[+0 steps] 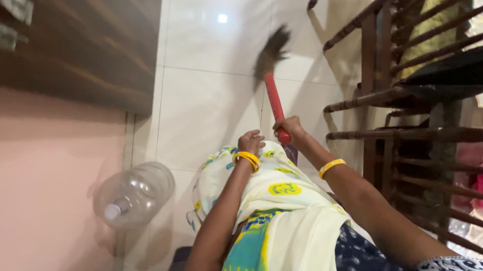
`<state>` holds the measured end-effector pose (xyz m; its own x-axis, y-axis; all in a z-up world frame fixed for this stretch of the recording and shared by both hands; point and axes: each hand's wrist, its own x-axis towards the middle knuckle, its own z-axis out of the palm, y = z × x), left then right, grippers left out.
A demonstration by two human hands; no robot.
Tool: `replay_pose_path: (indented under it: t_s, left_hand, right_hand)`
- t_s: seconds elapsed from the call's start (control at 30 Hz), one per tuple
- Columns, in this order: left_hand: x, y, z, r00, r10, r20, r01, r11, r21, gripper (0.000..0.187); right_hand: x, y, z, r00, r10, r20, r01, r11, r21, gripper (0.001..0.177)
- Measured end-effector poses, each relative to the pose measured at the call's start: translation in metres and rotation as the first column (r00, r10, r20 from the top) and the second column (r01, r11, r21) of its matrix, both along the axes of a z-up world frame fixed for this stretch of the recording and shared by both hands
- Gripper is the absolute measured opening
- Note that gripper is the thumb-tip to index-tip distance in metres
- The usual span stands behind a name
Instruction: The person sweeps the tiled floor using a broom, moving wooden chairs to reach under the table and using a flat hand-held tool to collect debris.
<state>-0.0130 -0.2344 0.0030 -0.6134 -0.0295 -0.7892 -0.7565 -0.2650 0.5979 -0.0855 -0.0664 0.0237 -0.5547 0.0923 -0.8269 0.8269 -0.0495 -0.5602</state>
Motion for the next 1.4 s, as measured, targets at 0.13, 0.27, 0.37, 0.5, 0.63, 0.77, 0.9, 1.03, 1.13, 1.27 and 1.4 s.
replay_pose_path:
  t_s: [0.13, 0.27, 0.37, 0.5, 0.63, 0.77, 0.9, 1.03, 1.13, 1.27, 1.4]
  left_hand:
    - [-0.01, 0.015, 0.005, 0.991, -0.131, 0.029, 0.129, 0.991, 0.045, 0.051]
    - [-0.042, 0.04, 0.006, 0.971, -0.237, 0.02, 0.237, 0.971, 0.021, 0.05]
    - [-0.076, 0.063, 0.001, 0.954, -0.3, 0.011, 0.3, 0.954, -0.007, 0.05]
    - [-0.139, 0.095, -0.003, 0.946, -0.322, -0.044, 0.321, 0.947, -0.029, 0.049]
    - [-0.198, 0.122, 0.001, 0.95, -0.305, -0.07, 0.303, 0.952, -0.037, 0.048]
    - [-0.239, 0.149, 0.005, 0.963, -0.263, -0.059, 0.261, 0.965, -0.039, 0.046]
    - [-0.267, 0.154, 0.012, 0.976, -0.216, -0.029, 0.21, 0.967, -0.143, 0.039]
    - [-0.297, 0.14, 0.013, 0.991, -0.12, -0.064, 0.117, 0.992, -0.055, 0.033]
    - [-0.321, 0.141, 0.01, 0.991, -0.131, 0.016, 0.132, 0.991, -0.012, 0.032]
    - [-0.354, 0.141, 0.007, 0.965, -0.217, -0.149, 0.23, 0.97, 0.079, 0.031]
    - [-0.405, 0.1, 0.004, 0.884, -0.464, -0.052, 0.465, 0.885, 0.015, 0.037]
  right_hand:
    - [-0.011, 0.021, 0.009, 0.976, -0.144, -0.165, 0.137, 0.989, -0.053, 0.007]
    - [-0.023, 0.031, 0.023, 0.926, -0.327, -0.19, 0.318, 0.945, -0.075, 0.007]
    - [-0.056, 0.049, 0.023, 0.861, -0.491, -0.131, 0.478, 0.87, -0.116, 0.01]
    - [-0.122, 0.102, 0.021, 0.804, -0.594, 0.018, 0.584, 0.783, -0.212, 0.019]
    - [-0.182, 0.144, 0.016, 0.825, -0.554, 0.109, 0.547, 0.737, -0.397, 0.024]
    - [-0.229, 0.136, 0.011, 0.789, -0.584, 0.192, 0.594, 0.645, -0.481, 0.028]
    - [-0.258, 0.103, 0.014, 0.743, -0.599, 0.297, 0.664, 0.609, -0.434, 0.023]
    - [-0.278, 0.101, 0.01, 0.796, -0.531, 0.291, 0.597, 0.607, -0.525, 0.025]
    - [-0.295, 0.107, 0.002, 0.751, -0.576, 0.323, 0.634, 0.496, -0.593, 0.024]
    - [-0.316, 0.101, -0.001, 0.709, -0.642, 0.292, 0.683, 0.523, -0.511, 0.017]
    - [-0.333, 0.076, -0.012, 0.737, -0.661, 0.141, 0.658, 0.654, -0.373, 0.013]
